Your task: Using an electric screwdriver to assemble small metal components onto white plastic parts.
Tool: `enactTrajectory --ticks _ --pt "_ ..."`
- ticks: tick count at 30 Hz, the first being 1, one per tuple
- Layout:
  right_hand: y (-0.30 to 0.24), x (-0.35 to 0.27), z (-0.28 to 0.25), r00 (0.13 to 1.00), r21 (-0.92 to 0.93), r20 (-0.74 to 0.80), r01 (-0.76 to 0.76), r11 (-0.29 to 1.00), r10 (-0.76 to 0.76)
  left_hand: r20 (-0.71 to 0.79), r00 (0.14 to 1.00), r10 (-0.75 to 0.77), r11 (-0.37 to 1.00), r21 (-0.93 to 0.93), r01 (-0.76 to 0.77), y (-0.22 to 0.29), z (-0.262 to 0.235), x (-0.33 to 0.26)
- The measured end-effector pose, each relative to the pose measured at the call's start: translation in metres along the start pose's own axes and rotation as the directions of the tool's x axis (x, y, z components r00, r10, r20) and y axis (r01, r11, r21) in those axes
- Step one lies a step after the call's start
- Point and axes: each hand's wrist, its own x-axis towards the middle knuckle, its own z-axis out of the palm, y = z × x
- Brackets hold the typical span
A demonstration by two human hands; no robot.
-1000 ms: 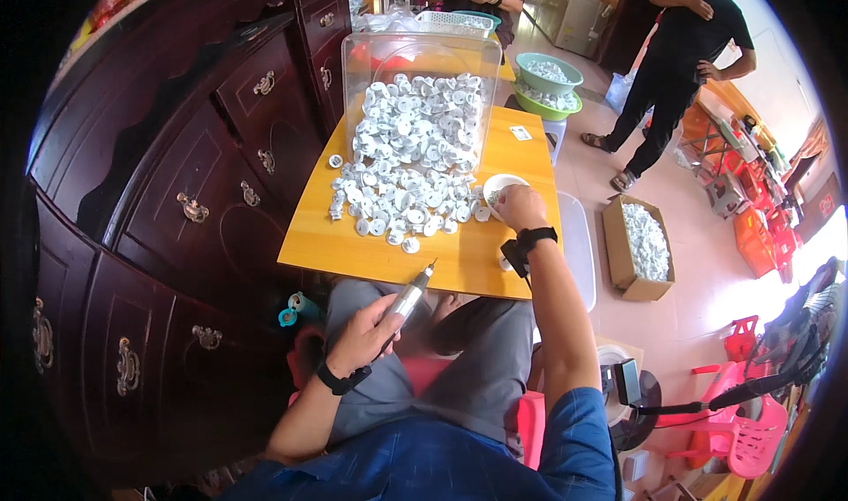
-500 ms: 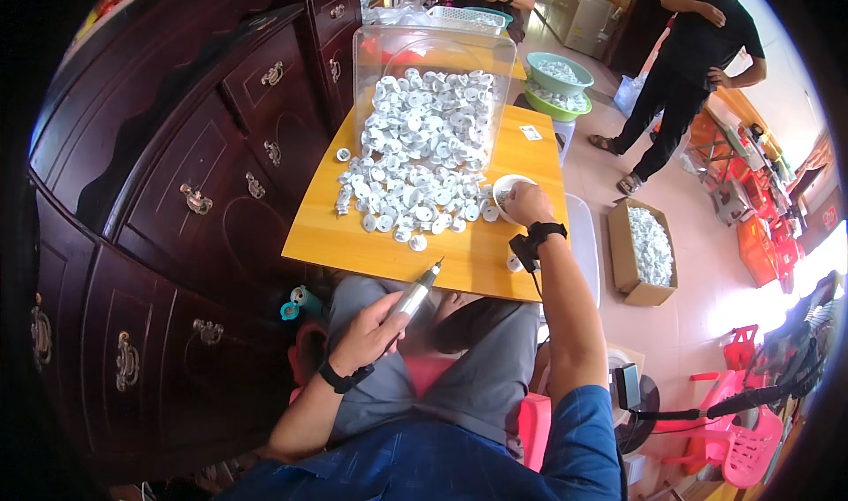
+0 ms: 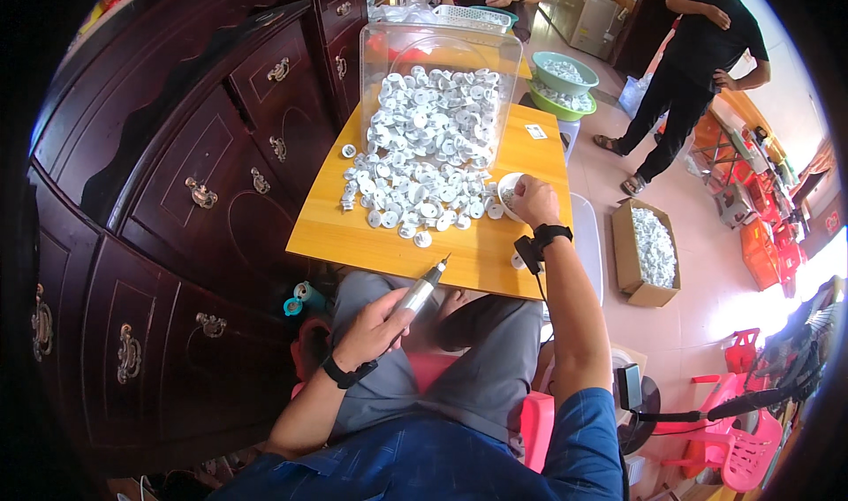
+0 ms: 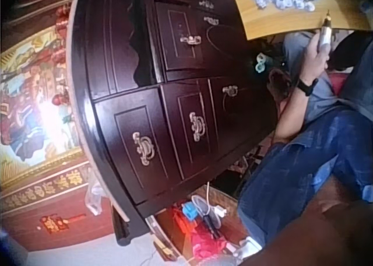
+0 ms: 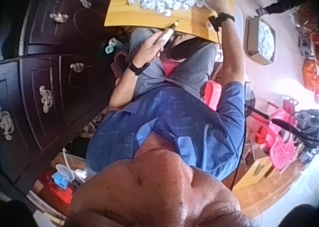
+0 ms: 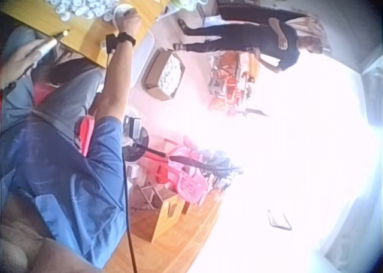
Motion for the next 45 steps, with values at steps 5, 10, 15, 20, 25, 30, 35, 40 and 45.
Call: enactTrajectory --ticks 5,10,15,20,25,30,35,40,45 --pt "0.007 -0.003 -0.002 0.999 0.021 -0.012 0.046 0.999 -0.046 -0.004 1.000 0.014 1.000 -0.002 -0.014 0.000 0.002 0.000" --pt "0.004 -0.012 -0.021 0.996 0.075 -0.069 0.067 0.995 -0.062 0.013 0.999 0.039 0.999 0.006 -0.039 -0.001 0.001 0.002" --pt "-0.025 -0.044 -0.051 0.998 0.477 0.014 -0.060 0.877 0.061 0.006 0.998 0.063 0.998 -0.005 -0.063 -0.001 0.001 0.000" --pt "-0.038 -0.095 -0.033 0.976 0.895 0.215 -0.210 0.393 0.031 0.044 0.992 0.118 0.993 -0.013 -0.118 -0.005 0.002 0.001" --pt "-0.058 -0.131 0.003 0.929 0.908 0.354 -0.368 0.198 0.104 0.049 0.990 0.135 0.991 -0.023 -0.134 -0.006 0.003 0.001" --pt "-0.064 -0.138 0.021 0.920 0.912 0.393 -0.390 0.127 0.002 0.074 0.990 0.121 0.993 -0.020 -0.120 -0.001 0.002 0.000" --pt "-0.068 -0.136 0.023 0.908 0.908 0.419 -0.418 0.014 -0.034 0.068 0.991 0.111 0.994 -0.014 -0.110 0.005 0.001 -0.002" --pt "-0.071 -0.136 0.023 0.911 0.910 0.412 -0.411 0.054 -0.013 0.068 0.993 0.098 0.995 -0.018 -0.097 0.003 0.000 -0.001" --pt "-0.061 -0.132 0.025 0.892 0.906 0.422 -0.409 0.109 -0.162 0.067 0.989 0.132 0.991 -0.003 -0.133 -0.002 0.001 0.001"
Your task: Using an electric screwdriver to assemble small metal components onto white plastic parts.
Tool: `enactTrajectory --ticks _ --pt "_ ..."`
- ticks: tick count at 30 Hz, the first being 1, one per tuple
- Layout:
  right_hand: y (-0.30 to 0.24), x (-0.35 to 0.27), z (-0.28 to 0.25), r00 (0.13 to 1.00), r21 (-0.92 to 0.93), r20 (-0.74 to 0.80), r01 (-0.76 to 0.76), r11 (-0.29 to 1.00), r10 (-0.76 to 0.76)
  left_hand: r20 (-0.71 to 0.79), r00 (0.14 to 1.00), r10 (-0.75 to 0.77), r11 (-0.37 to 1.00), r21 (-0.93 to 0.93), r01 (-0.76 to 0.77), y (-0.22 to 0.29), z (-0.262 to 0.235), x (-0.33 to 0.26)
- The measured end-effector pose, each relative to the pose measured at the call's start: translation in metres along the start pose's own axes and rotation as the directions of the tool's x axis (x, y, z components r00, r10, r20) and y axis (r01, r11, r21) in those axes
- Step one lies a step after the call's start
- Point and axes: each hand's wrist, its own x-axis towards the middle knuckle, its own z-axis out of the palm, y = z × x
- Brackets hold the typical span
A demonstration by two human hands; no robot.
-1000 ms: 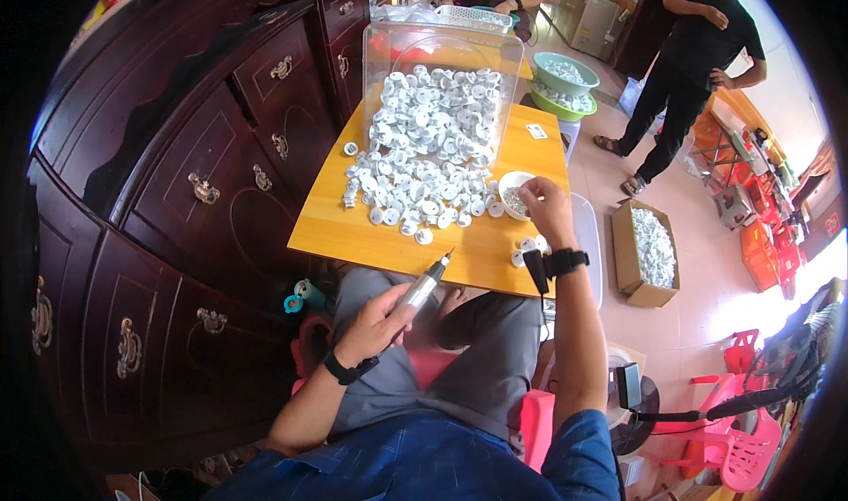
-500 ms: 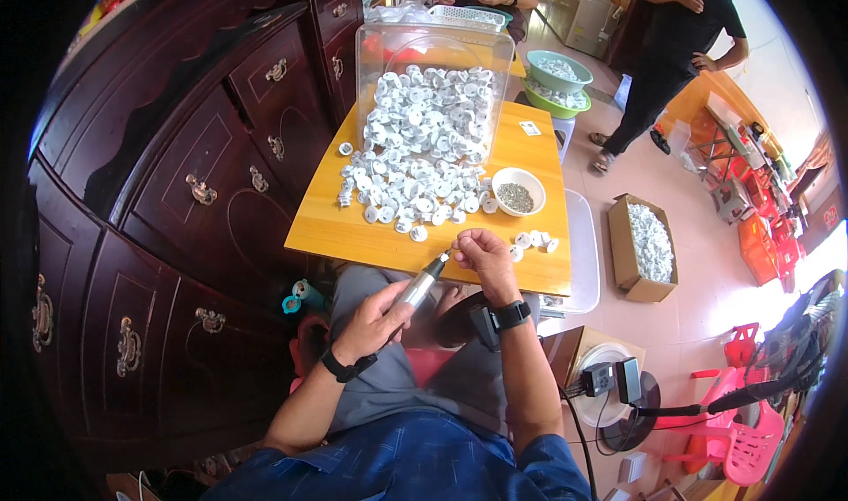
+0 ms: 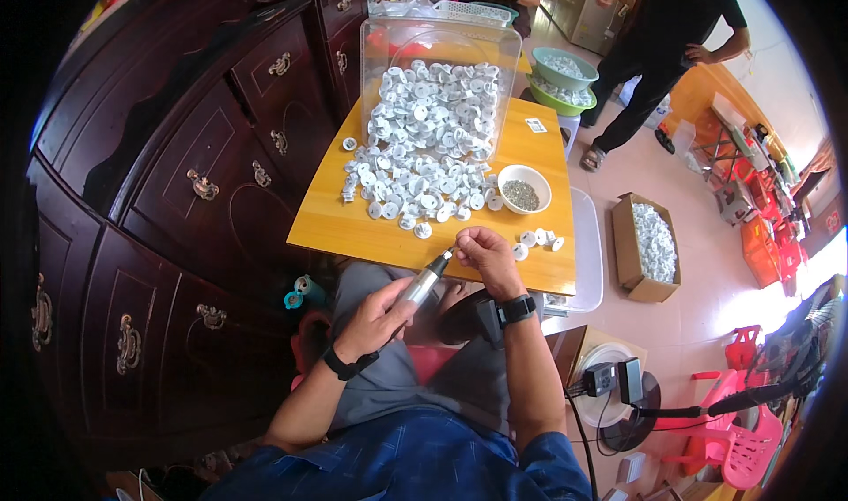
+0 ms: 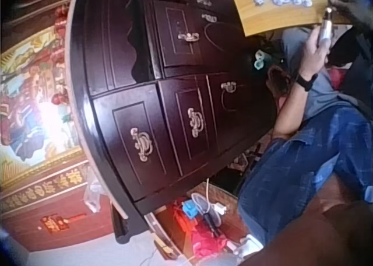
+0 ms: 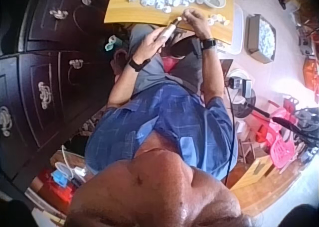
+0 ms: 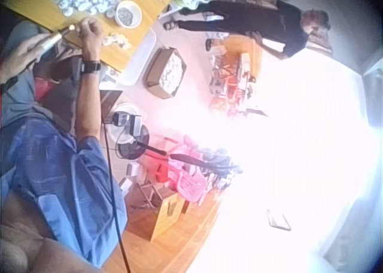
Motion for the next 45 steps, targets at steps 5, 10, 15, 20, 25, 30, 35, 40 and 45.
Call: enactTrajectory --ticks 5,10,15,20,25,30,35,40,45 --pt "-0.012 0.001 -0.008 0.996 -0.056 0.041 -0.079 0.995 0.082 0.005 1.000 -0.030 1.000 0.010 0.030 -0.001 -0.001 0.000" --pt "-0.028 0.003 -0.024 0.985 -0.126 0.109 -0.116 0.985 0.130 0.048 0.998 -0.039 0.998 0.042 0.037 0.004 -0.004 -0.001" --pt "-0.047 0.011 -0.049 0.890 -0.341 0.402 -0.073 0.937 0.216 0.120 0.991 -0.066 0.996 0.061 0.059 0.005 -0.002 -0.003" --pt "-0.061 0.013 -0.052 0.823 -0.402 0.470 -0.122 0.907 0.319 0.179 0.983 -0.043 0.990 0.138 0.018 0.008 -0.003 -0.004" --pt "-0.056 0.015 -0.053 0.811 -0.389 0.483 -0.138 0.911 0.329 0.141 0.990 0.013 0.954 0.294 -0.054 0.014 -0.001 -0.004" --pt "-0.041 0.016 -0.051 0.872 -0.270 0.445 -0.085 0.959 0.202 0.080 0.993 0.085 0.934 0.342 -0.107 0.009 0.000 -0.004" --pt "-0.042 0.015 -0.046 0.895 -0.287 0.399 -0.085 0.954 0.200 0.062 0.996 0.063 0.936 0.343 -0.080 0.008 -0.002 -0.004" --pt "-0.049 0.016 -0.043 0.893 -0.309 0.399 -0.084 0.947 0.210 0.063 0.996 0.063 0.942 0.327 -0.080 0.008 -0.002 -0.004" --pt "-0.052 0.019 -0.046 0.863 -0.318 0.458 -0.067 0.946 0.215 0.070 0.997 0.027 0.965 0.258 -0.044 0.008 -0.002 -0.005"
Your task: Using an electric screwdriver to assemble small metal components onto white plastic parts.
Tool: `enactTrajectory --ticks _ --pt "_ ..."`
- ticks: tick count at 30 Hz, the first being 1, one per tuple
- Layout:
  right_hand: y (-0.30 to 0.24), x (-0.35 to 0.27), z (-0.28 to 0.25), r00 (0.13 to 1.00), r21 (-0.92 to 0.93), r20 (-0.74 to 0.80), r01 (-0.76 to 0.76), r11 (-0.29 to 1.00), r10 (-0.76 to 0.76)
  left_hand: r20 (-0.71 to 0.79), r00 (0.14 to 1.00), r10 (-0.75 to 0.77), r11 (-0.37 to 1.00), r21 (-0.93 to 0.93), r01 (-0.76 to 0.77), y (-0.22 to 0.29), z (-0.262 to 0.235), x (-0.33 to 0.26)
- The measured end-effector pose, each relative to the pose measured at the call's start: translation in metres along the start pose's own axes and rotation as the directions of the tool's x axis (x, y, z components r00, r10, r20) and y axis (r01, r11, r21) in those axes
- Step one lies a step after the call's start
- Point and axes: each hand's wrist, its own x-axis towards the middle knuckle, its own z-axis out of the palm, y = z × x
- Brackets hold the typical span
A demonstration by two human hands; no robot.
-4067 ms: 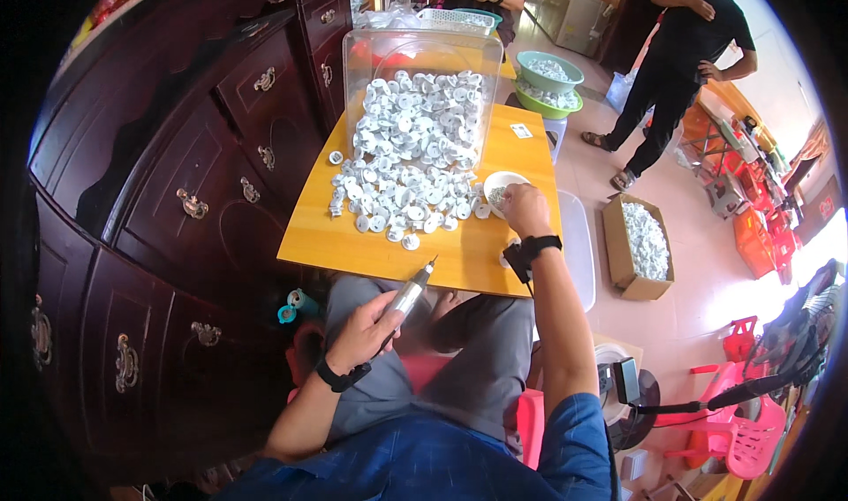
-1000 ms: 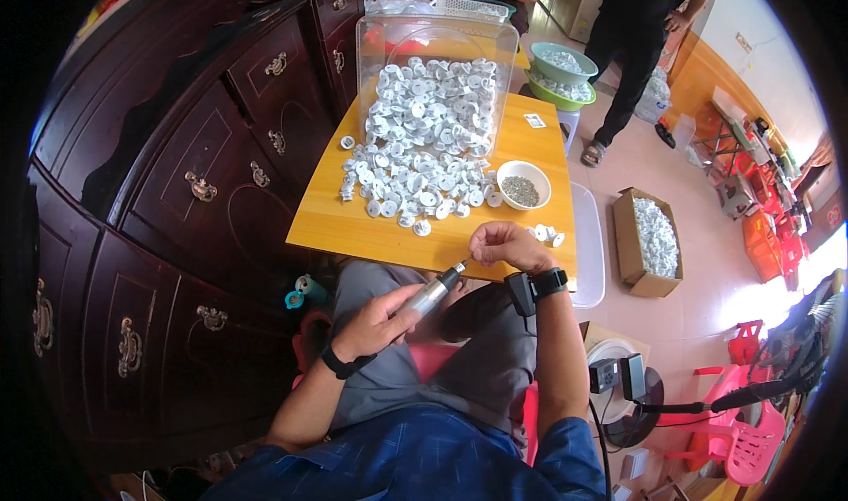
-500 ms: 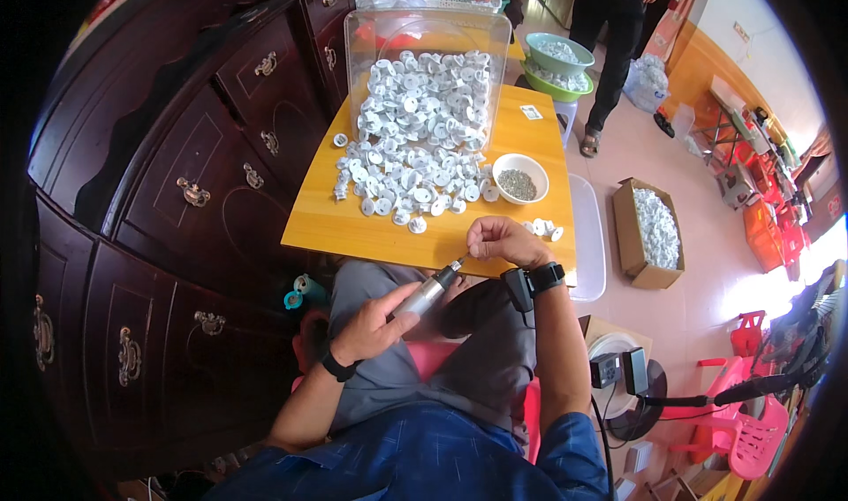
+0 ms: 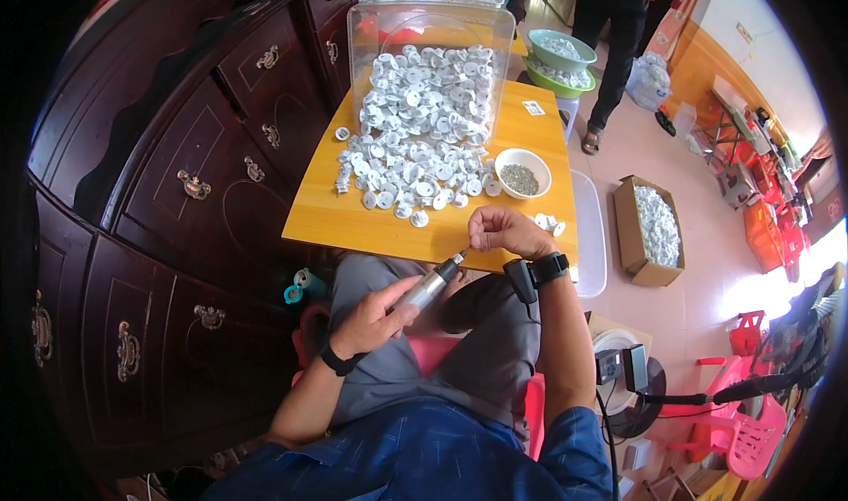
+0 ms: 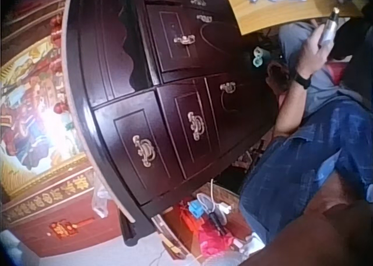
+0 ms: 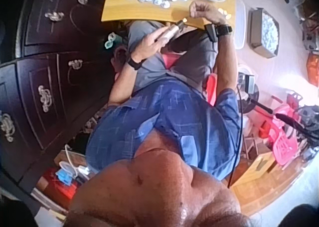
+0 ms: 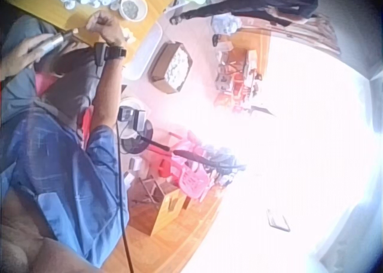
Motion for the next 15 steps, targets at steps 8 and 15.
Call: enactTrajectory --ticks 8,15 --pt "0.015 0.005 0.014 0.987 0.062 -0.151 0.064 0.996 -0.054 -0.033 0.999 0.025 0.999 0.026 -0.024 -0.003 0.002 0.001" --pt "0.024 0.006 0.020 0.973 0.158 -0.211 0.133 0.979 -0.098 -0.030 1.000 0.001 0.999 -0.042 -0.002 -0.004 0.003 0.003"
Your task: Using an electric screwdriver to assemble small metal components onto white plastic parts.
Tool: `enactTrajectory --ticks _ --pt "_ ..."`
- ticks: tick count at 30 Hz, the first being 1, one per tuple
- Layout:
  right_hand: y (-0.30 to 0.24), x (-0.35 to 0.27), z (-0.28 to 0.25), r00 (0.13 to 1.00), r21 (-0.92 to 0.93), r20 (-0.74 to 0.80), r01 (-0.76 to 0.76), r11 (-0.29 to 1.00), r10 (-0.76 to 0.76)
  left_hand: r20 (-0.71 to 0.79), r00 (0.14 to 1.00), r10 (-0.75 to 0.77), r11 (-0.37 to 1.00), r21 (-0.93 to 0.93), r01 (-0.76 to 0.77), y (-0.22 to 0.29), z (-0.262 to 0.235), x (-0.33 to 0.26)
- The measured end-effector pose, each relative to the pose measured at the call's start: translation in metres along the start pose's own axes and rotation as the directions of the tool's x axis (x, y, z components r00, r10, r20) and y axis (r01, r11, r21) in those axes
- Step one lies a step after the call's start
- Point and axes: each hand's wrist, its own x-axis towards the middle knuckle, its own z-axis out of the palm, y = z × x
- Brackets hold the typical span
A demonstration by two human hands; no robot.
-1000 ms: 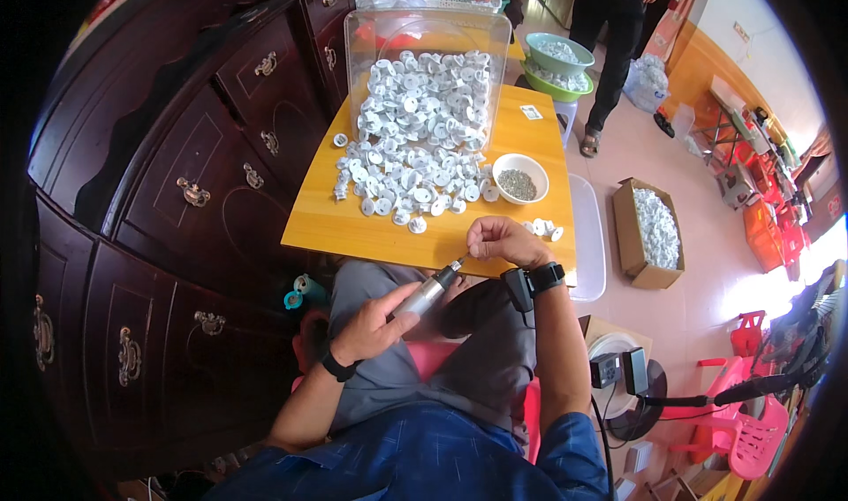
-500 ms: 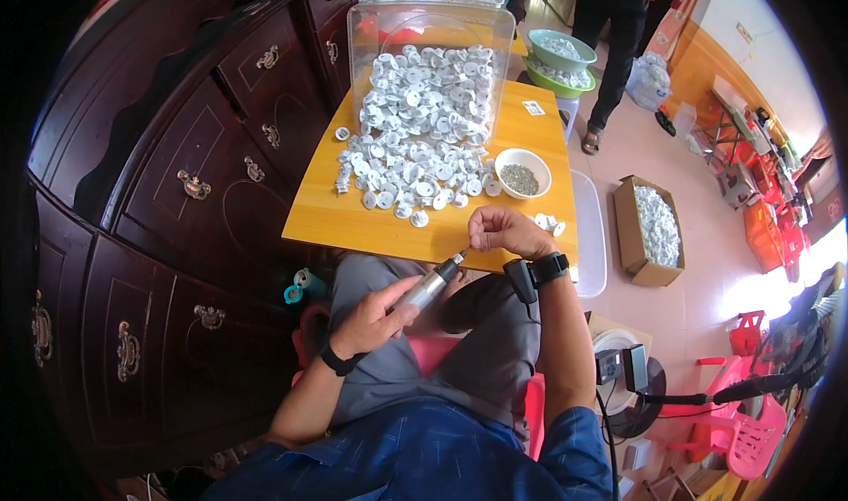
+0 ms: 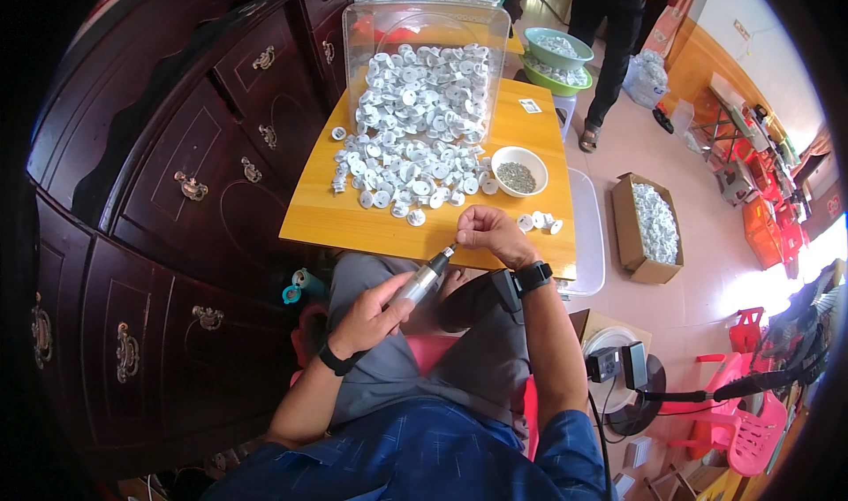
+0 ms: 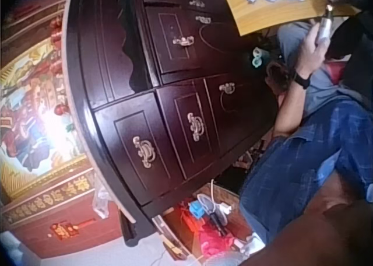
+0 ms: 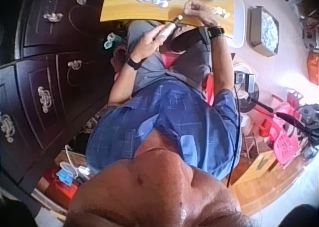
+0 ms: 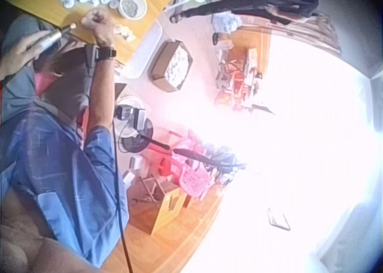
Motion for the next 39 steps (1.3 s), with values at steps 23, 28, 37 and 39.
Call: enactTrajectory --ticks 23,28,37,39 --pt "-0.045 0.037 -0.033 0.802 -0.931 -0.361 -0.274 0.243 -0.476 -0.087 0.994 -0.064 0.987 -0.153 0.050 -0.001 -0.001 0.001" --pt "-0.034 0.028 0.014 0.710 -0.874 -0.483 -0.420 0.243 -0.512 -0.104 0.993 -0.047 0.978 -0.206 0.024 -0.003 -0.003 0.000" --pt "-0.014 0.024 -0.028 0.628 -0.832 -0.552 -0.454 0.318 -0.548 -0.098 0.995 -0.029 0.987 -0.157 0.014 -0.003 -0.003 0.000" --pt "-0.012 0.029 -0.035 0.627 -0.813 -0.581 -0.479 0.332 -0.518 -0.092 0.995 -0.027 0.987 -0.160 0.012 -0.002 -0.002 0.001"
